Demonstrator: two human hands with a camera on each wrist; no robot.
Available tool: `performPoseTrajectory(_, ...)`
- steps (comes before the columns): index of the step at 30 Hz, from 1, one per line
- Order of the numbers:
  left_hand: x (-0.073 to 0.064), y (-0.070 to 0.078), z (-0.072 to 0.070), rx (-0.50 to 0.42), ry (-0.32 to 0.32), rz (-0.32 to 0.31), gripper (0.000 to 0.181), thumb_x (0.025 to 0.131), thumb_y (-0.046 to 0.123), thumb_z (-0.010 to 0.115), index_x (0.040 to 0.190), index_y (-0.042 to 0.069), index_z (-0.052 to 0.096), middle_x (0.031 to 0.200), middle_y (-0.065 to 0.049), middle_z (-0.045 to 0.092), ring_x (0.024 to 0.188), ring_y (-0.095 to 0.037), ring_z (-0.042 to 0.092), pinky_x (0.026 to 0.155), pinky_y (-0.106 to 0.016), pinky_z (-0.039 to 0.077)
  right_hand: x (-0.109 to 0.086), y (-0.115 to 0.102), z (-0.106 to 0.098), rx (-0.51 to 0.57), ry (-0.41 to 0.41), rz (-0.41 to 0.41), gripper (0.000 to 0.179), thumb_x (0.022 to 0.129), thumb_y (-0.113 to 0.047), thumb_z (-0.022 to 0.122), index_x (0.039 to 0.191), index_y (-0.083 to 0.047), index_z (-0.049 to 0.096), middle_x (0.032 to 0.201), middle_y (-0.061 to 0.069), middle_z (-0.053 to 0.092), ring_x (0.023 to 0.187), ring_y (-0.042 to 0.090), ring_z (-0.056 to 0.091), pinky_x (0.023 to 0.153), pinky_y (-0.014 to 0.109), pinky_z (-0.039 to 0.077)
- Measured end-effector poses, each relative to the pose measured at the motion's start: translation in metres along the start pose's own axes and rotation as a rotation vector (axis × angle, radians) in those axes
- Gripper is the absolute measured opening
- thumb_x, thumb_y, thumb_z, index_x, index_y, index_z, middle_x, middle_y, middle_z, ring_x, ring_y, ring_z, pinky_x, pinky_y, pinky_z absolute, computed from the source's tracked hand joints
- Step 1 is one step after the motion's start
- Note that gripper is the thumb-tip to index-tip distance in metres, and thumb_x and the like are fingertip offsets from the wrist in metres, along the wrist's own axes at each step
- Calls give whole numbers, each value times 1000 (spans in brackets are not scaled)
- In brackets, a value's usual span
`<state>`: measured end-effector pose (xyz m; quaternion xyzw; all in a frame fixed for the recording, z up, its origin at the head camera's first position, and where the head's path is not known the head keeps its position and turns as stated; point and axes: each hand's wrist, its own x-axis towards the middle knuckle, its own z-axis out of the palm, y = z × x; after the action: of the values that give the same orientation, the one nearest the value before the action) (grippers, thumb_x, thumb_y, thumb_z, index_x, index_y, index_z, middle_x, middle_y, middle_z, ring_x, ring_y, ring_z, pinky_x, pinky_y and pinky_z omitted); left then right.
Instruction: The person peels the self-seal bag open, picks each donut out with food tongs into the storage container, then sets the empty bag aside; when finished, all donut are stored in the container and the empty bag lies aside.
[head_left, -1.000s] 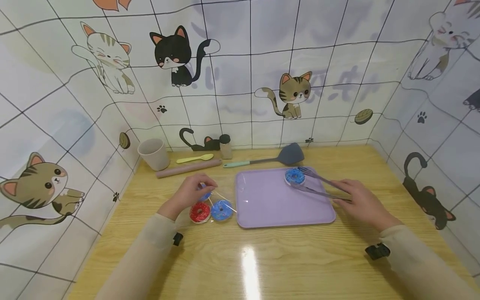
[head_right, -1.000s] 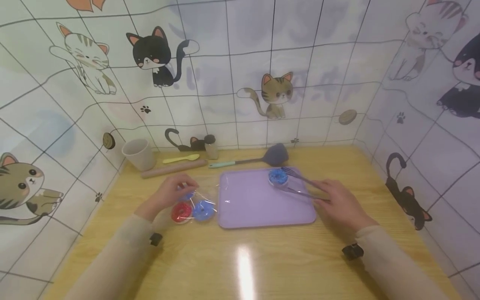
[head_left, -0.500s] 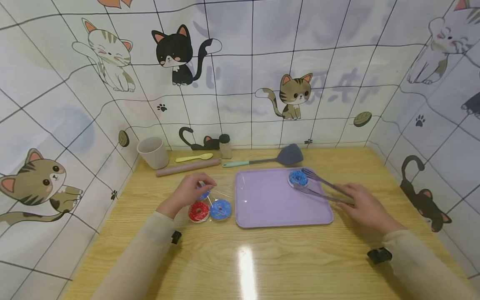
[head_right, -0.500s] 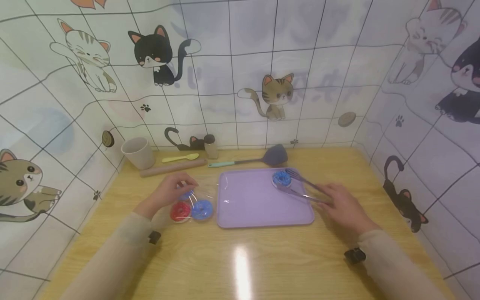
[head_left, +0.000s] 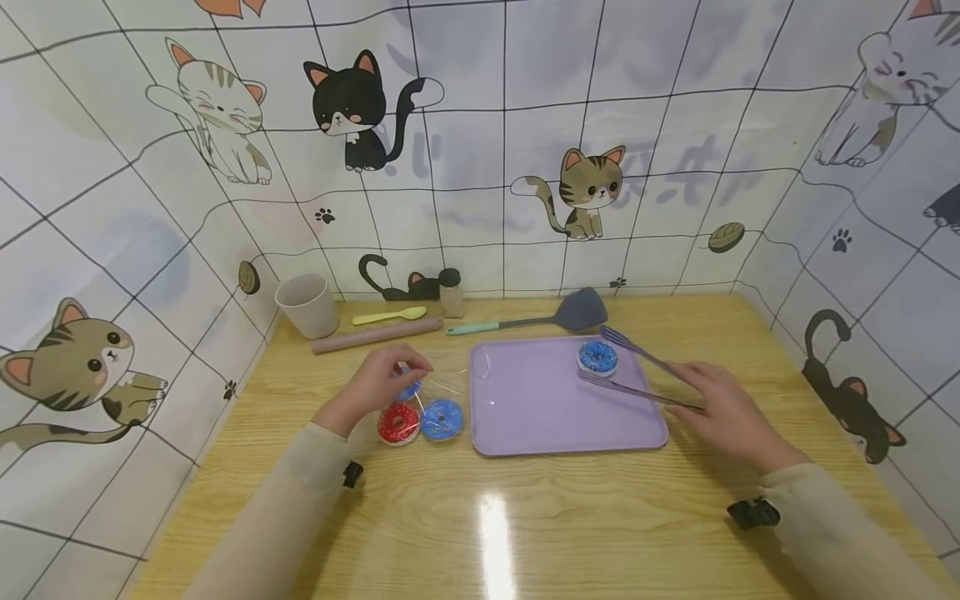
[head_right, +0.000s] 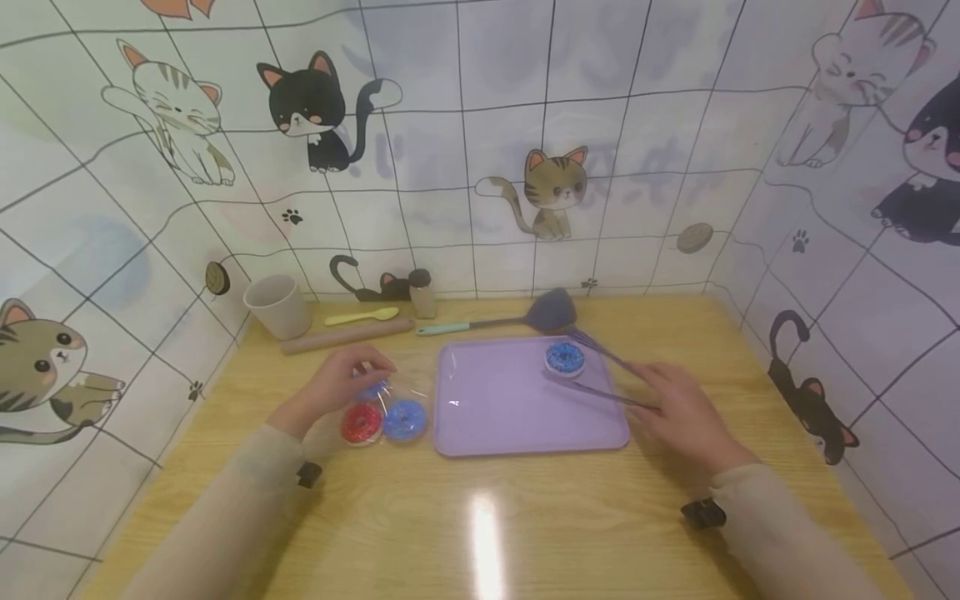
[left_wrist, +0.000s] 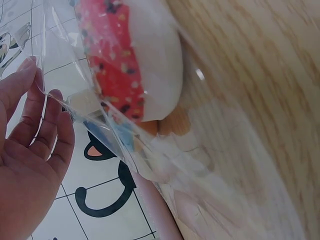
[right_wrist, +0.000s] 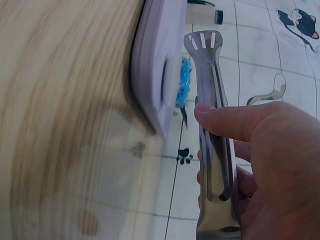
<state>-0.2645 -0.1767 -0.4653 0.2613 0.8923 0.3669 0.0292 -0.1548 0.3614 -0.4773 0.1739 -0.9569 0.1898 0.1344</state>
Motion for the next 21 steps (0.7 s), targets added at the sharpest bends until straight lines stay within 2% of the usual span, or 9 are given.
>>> performPoseTrajectory(6,0,1,0,-7,4,8,12,99,16,71,107,12,79,101,3,75,95,-14,66,83,-35,54,11,-23,5,24,9,-47,69,82,-11,86,144,-4,59,128,20,65,120,43,56,97,62,46)
performPoseTrajectory(14,0,0,1,-8,9,18,11,99,15,71,106,14,79,102,4,75,95,-14,66,83,-34,54,24,-47,16,33,-23,-80,65,85,-13,85,144,-9,60,135,18,64,125,41,57,101,61,47)
performPoseTrajectory(21,1,2,0,-2,17,24,10,99,15,71,104,15,79,101,3,75,95,-14,66,82,-35,54,41,-69,26,45,-66,-168,61,88,-15,83,144,-13,61,134,13,66,124,36,61,102,58,49)
